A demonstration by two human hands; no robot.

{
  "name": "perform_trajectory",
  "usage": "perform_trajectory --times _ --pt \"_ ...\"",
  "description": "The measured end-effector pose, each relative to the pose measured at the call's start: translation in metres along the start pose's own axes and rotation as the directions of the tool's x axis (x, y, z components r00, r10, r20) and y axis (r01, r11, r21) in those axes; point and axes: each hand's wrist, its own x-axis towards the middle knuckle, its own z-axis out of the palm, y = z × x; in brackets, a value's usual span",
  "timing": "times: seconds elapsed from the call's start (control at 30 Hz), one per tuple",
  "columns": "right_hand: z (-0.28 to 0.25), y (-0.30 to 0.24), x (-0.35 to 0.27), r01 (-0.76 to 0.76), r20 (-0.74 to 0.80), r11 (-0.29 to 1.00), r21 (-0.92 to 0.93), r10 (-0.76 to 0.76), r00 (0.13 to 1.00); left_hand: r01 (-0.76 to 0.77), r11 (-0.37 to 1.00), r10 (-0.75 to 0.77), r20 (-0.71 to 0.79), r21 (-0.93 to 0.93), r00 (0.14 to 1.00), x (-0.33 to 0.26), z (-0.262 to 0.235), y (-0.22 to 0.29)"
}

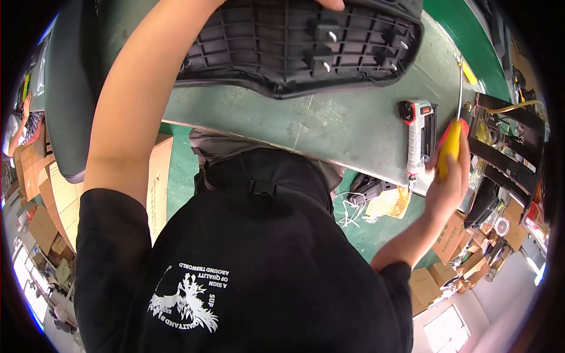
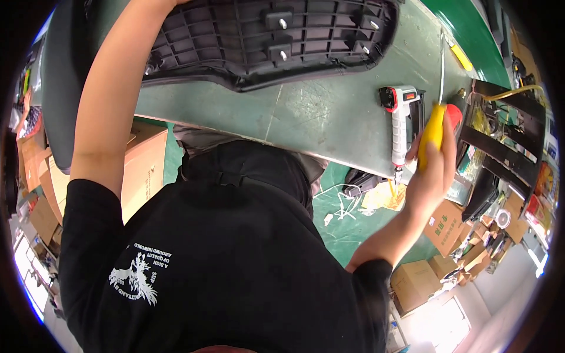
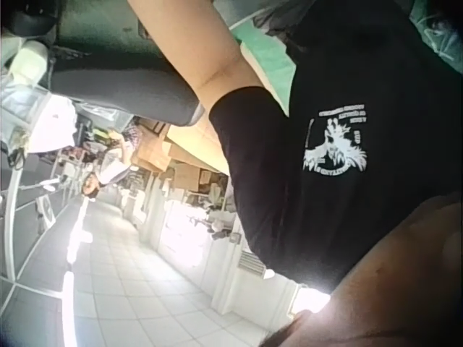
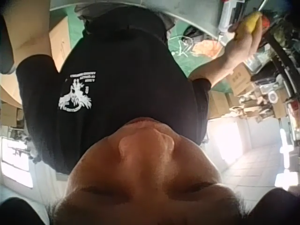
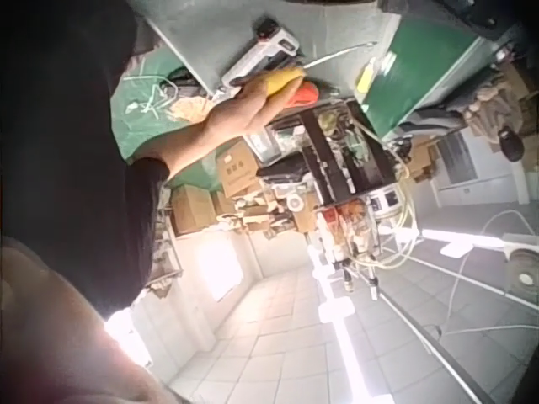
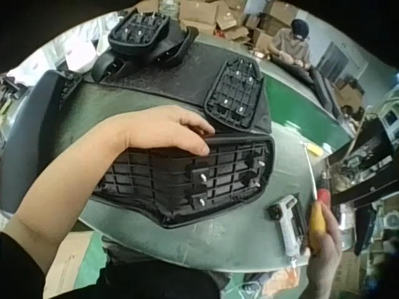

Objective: Assembling seat covers onto plastic bases using a screwdriver and pneumatic stapler.

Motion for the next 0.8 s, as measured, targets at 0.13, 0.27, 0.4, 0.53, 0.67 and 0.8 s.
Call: perform_trajectory --times 0.13,0.27,0.4,0.53,0.67,0.8 --pt "-0.013 0.003 -0.069 -0.226 0.315 0.974 -0.017 0.220 0.923 -0.006 0.992 0.007 -0.011 0.129 1.000 -0.033 0.020 0.017" --pt "0.008 0.010 -0.096 -0.065 0.439 0.976 -0.206 0.152 0.886 -0.064 0.942 0.074 -0.017 0.330 0.997 -0.039 0.033 0.034" --pt "0.028 0.008 -0.084 0.269 0.537 0.930 -0.252 -0.097 0.838 0.007 0.855 -0.102 0.157 0.518 0.982 -0.021 0.023 0.063" --pt "0.037 -0.001 -0.076 0.219 0.558 0.927 -0.304 -0.013 0.830 -0.059 0.881 -0.062 0.239 0.469 0.969 0.015 0.023 0.061" --pt "0.038 -0.016 -0.066 0.209 0.560 0.918 -0.336 0.016 0.828 -0.031 0.948 -0.047 0.236 0.317 0.971 0.024 0.027 0.053" --pt "0.034 -0.034 -0.053 0.209 0.580 0.900 -0.384 0.059 0.813 0.000 0.974 -0.050 0.212 0.227 0.976 0.028 0.031 0.049"
